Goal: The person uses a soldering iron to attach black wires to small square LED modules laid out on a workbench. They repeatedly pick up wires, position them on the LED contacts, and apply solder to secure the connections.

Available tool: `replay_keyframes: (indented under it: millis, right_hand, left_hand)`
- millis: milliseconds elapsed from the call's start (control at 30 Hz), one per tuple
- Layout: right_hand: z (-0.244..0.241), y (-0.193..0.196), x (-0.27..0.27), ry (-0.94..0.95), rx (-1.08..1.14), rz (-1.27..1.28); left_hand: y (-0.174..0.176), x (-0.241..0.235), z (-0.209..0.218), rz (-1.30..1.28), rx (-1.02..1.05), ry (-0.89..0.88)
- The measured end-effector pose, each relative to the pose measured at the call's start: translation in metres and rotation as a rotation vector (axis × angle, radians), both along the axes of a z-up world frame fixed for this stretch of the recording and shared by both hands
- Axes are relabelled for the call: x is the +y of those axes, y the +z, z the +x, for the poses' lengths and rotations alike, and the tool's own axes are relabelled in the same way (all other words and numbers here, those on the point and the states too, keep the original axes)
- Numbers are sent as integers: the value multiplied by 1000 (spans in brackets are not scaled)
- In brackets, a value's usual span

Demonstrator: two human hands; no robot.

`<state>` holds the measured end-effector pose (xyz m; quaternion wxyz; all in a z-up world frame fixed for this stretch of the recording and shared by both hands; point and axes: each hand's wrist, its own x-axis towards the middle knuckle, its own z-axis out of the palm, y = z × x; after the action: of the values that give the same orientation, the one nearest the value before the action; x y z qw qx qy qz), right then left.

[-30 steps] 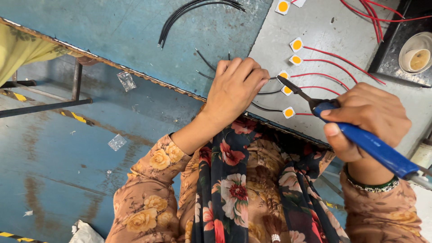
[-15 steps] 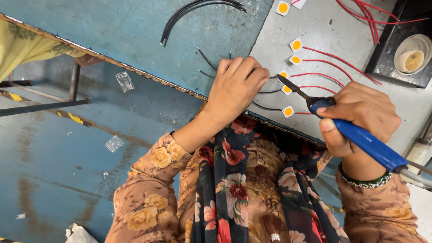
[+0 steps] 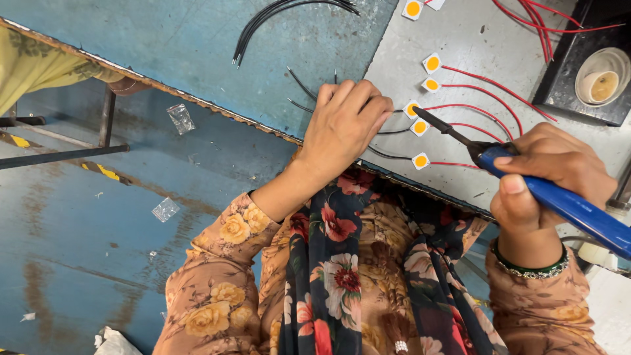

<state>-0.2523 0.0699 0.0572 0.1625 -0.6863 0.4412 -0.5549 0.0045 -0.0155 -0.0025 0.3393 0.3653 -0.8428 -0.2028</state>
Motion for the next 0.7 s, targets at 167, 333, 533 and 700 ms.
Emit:
replay_keyframes:
  millis: [167, 333, 533, 700]
  right_hand:
    - [3, 1, -1, -22, -23, 7]
    - [-6, -11, 6, -67, -88, -36]
    - [-44, -16, 33, -20, -104, 54]
    - [-54, -50, 62, -209, -229, 21]
  left_hand:
    - [1, -2, -1, 1, 3, -9]
    - [0, 0, 1, 29, -2, -17]
    - [20, 0, 0, 37, -44, -13]
    - [21, -65, 32, -165, -228, 209]
